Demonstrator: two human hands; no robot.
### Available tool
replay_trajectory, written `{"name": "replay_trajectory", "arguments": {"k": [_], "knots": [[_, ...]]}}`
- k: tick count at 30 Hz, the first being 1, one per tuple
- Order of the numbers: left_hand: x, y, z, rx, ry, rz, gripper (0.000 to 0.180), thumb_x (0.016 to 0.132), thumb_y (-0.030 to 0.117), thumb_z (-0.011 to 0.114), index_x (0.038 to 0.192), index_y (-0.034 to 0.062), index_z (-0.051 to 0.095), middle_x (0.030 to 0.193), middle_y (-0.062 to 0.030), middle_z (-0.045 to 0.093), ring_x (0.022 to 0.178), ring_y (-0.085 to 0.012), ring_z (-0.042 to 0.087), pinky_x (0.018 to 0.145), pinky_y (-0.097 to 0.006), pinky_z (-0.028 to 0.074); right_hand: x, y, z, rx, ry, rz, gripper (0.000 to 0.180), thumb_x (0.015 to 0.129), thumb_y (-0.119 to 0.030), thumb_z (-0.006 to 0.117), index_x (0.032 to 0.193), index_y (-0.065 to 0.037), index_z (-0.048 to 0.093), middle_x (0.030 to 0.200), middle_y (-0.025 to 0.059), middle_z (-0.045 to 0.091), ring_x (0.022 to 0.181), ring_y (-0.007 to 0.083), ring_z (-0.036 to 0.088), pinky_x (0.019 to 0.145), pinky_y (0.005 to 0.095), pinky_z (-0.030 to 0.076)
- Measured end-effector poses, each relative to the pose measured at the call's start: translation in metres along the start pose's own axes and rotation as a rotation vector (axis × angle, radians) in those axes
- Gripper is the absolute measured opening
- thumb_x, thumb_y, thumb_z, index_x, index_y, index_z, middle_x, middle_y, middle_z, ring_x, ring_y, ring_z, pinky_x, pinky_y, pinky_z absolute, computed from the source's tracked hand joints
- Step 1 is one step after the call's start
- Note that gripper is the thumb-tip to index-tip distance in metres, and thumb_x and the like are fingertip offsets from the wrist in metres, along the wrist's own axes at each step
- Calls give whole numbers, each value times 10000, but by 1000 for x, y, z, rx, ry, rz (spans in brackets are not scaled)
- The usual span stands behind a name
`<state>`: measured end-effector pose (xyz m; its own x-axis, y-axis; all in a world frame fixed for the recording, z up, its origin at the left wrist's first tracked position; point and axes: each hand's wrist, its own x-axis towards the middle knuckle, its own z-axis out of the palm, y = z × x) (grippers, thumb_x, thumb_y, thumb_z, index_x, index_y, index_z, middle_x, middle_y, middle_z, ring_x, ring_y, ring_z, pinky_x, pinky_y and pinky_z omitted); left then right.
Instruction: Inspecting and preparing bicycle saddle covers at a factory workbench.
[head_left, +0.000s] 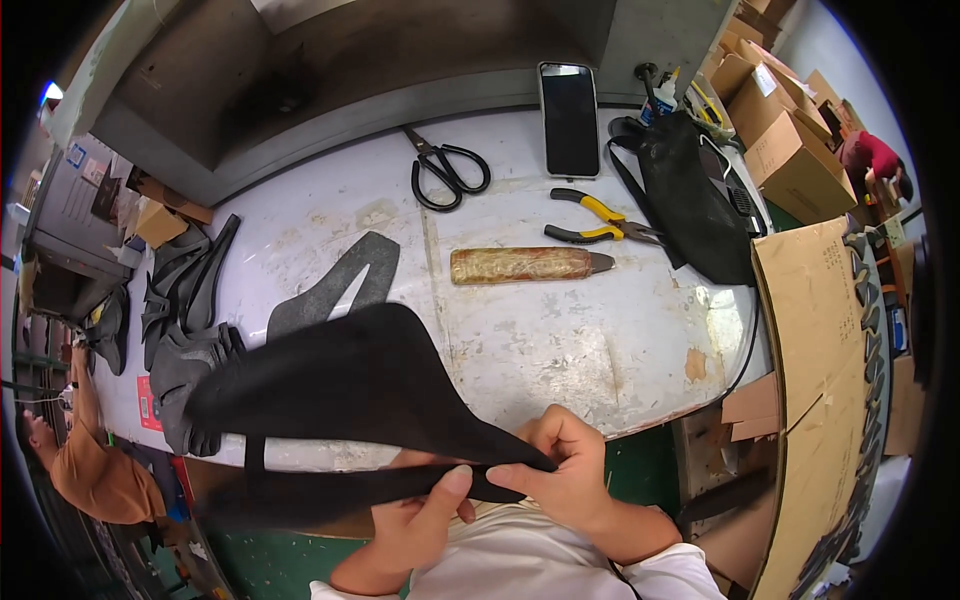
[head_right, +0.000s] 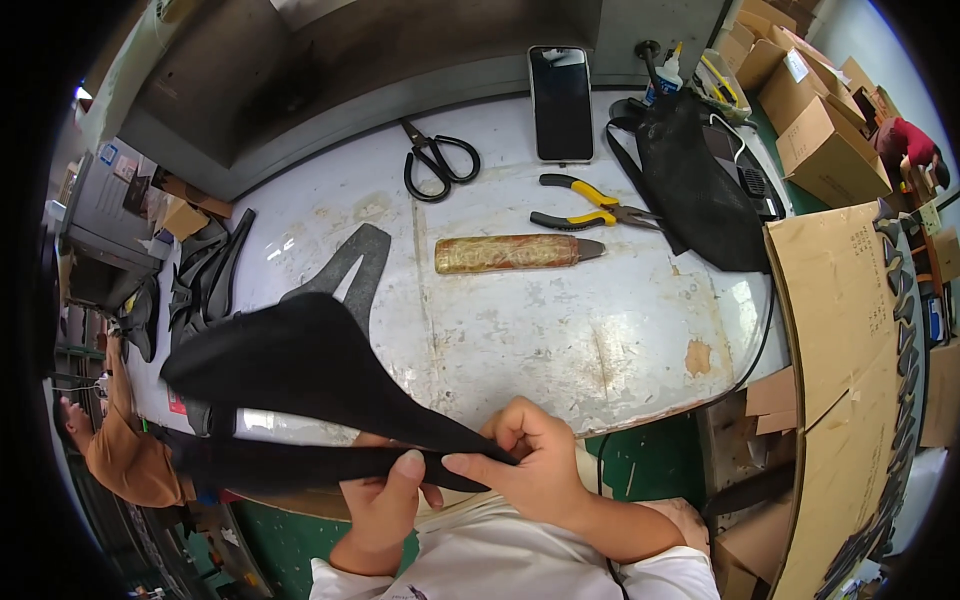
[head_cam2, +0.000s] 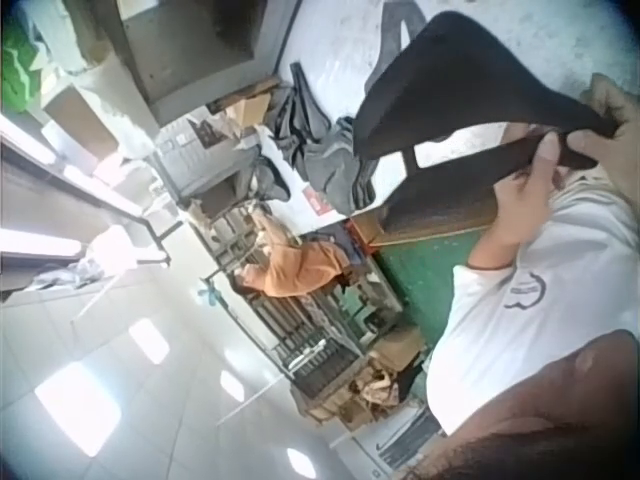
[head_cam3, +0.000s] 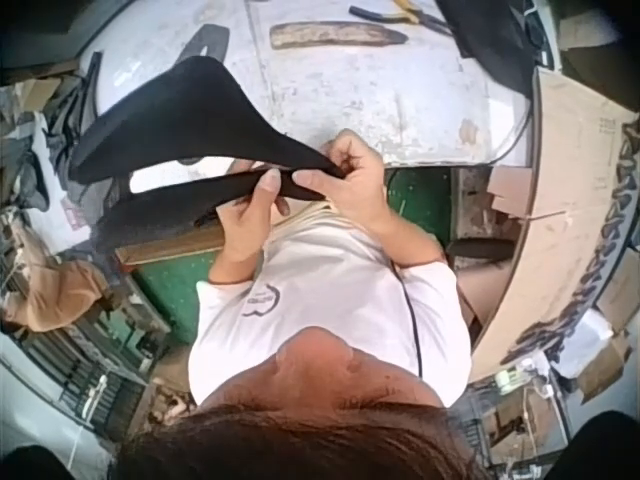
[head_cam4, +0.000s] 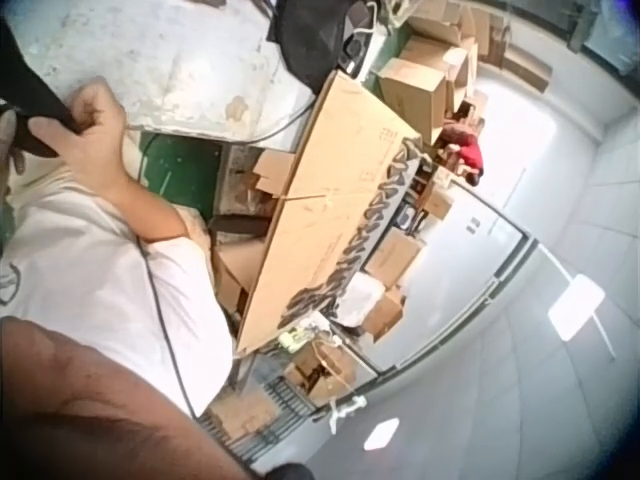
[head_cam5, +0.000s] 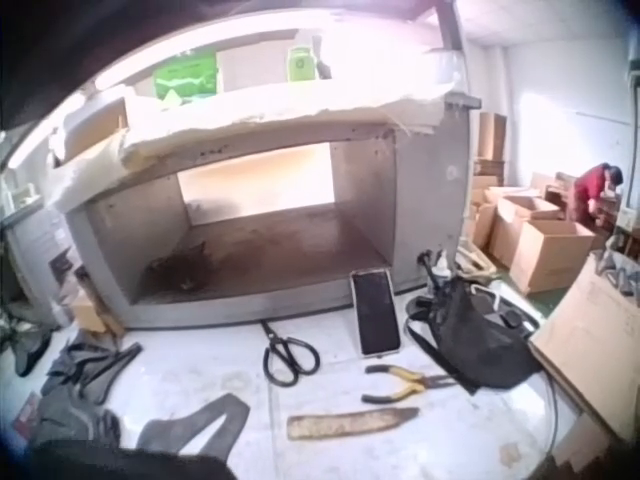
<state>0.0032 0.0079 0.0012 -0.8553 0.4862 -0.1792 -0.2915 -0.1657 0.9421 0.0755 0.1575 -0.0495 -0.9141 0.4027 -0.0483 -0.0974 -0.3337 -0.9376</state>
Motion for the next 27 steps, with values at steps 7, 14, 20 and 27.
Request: {"name": "replay_trajectory", "arguments": {"k": [7, 14, 20, 27], "knots": [[9, 4, -3, -470, 49, -279, 372, 964, 187, 542, 1270, -13, 468, 939, -189, 671, 591, -160, 637, 355, -198, 412, -4, -20, 0, 318, -185, 87, 539, 884, 81, 630, 1284, -47, 293, 1001, 205, 671, 918, 204, 679, 747, 274, 548], [16, -37, -30, 431, -409, 316, 454, 861, 69, 708, 1278, 11, 539, 1165, -174, 631, 1099, -310, 617, 998, -428, 459, 4, -28, -15, 488, 138, 2, 523, 886, 92, 604, 1335, -20, 360, 965, 146, 690, 871, 165, 670, 778, 284, 542], [29, -31, -16, -226, -406, -45, 117, 945, 123, 602, 941, 14, 558, 873, -66, 569, 778, -142, 545, 704, -271, 428, 17, -42, 4, 281, 11, 178, 462, 888, 46, 641, 1268, -19, 385, 871, 84, 664, 787, 99, 637, 678, 224, 516], [25, -20, 5, -373, -239, -267, 263, 955, 210, 579, 768, 41, 504, 763, -82, 573, 617, -154, 548, 576, -293, 473, 8, -39, 10, 207, 26, 104, 410, 895, 27, 647, 1211, -12, 389, 806, 76, 648, 707, 93, 630, 614, 215, 515]]}}
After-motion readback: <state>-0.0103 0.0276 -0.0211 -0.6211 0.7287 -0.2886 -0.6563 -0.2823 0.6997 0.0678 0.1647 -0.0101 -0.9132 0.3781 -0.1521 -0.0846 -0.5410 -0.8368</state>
